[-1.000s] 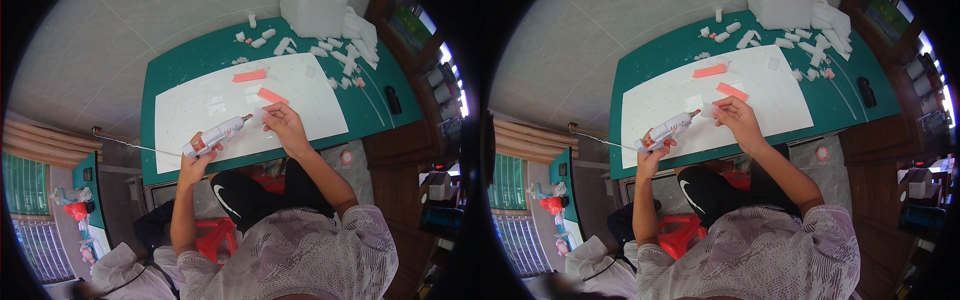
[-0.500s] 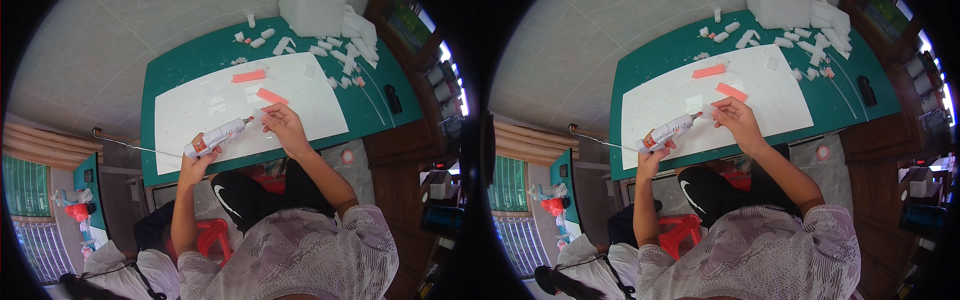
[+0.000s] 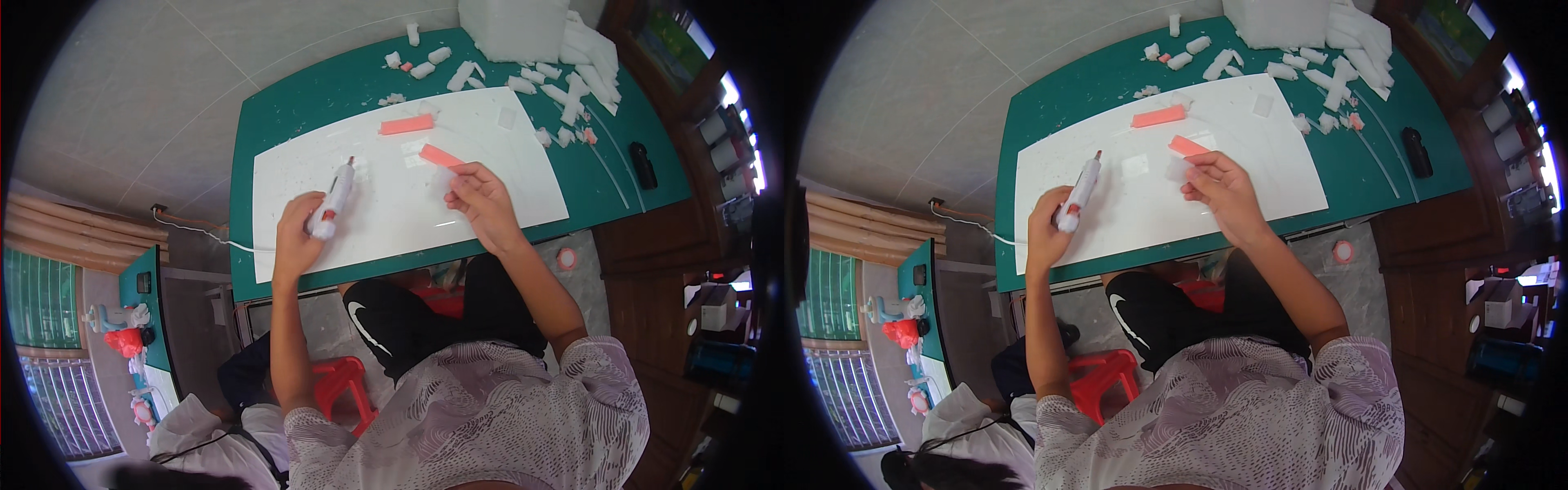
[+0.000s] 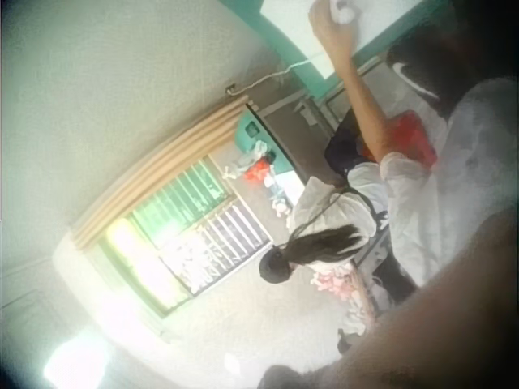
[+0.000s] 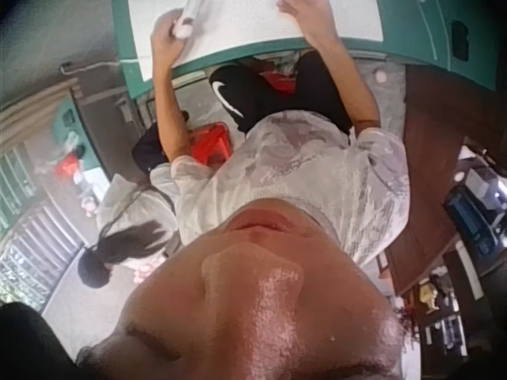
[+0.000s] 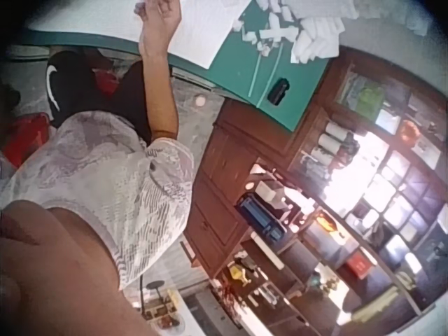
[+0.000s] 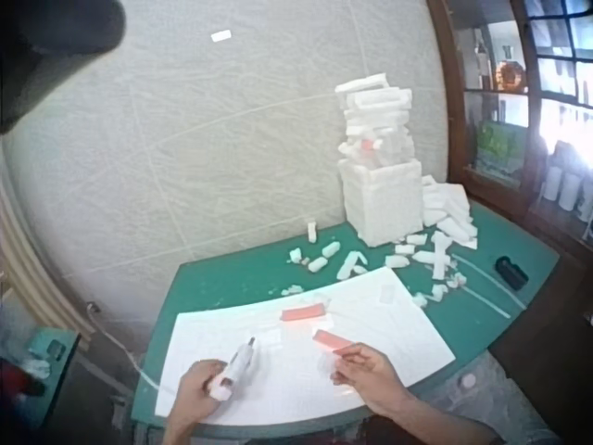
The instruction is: Assemble small foam structures using a glue gun.
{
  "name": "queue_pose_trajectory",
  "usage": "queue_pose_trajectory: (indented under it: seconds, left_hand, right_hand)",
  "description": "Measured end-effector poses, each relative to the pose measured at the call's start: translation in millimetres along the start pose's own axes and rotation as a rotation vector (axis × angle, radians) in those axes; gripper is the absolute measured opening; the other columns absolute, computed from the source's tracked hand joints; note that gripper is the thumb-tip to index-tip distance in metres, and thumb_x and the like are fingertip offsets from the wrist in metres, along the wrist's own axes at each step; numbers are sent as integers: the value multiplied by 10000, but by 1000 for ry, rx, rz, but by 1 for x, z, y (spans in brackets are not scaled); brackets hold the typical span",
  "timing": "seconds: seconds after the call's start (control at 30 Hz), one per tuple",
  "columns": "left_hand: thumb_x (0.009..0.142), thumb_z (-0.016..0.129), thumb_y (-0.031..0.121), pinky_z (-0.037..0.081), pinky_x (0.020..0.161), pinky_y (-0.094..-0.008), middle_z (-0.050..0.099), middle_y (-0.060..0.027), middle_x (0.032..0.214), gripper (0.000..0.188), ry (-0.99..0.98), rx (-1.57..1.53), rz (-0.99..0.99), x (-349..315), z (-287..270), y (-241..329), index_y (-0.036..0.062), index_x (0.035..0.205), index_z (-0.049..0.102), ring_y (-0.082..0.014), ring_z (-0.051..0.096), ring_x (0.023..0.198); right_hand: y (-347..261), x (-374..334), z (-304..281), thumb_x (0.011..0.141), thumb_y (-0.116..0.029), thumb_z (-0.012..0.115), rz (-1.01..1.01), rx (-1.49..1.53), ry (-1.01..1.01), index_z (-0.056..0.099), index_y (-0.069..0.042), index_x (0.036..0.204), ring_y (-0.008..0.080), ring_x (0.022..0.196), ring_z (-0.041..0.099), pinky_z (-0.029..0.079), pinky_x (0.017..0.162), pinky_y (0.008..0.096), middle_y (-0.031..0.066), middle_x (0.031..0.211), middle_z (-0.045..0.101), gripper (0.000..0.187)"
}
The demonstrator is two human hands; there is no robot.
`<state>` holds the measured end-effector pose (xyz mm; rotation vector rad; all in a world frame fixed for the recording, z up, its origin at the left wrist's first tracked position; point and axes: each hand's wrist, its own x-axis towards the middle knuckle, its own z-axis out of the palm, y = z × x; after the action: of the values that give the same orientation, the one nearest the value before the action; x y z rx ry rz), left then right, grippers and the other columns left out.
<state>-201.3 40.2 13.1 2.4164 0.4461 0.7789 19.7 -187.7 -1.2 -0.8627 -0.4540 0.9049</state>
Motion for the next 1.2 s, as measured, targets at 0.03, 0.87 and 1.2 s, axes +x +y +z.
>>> queue_pose_trajectory:
  seconds: [0.03, 0.87, 1.2]
  left_hand:
    - [717, 722, 38, 479, 895, -367, 612, -150, 1141, 350, -52, 14, -65, 3, -2, -16, -26, 1049, 632, -303, 591, 1064]
    - [797, 672, 81, 481, 838, -408, 656, -141, 1058, 309, -313, 419, 50, 162, 132, 28, 40, 1098, 615, -318, 619, 990]
    - [771, 688, 19, 454, 609, -249, 634, -75, 856, 303, -89, -408, -148, 84, 94, 147, 14, 1066, 620, -139, 587, 653]
  right_hand:
    - [-3, 1, -8, 941, -68, 594, -24, -16, 25, 560, -2, 1138, 121, 849, 611, 507, 757, 258, 68, 958, 629, 210]
    - [-66, -22, -68, 928, -65, 607, -132, -186, 192, 591, 20, 1148, 115, 799, 609, 503, 740, 246, 63, 941, 643, 236]
    - [-64, -25, -53, 916, -44, 622, -312, -303, 220, 607, 42, 1116, 118, 824, 636, 523, 731, 239, 84, 952, 647, 219]
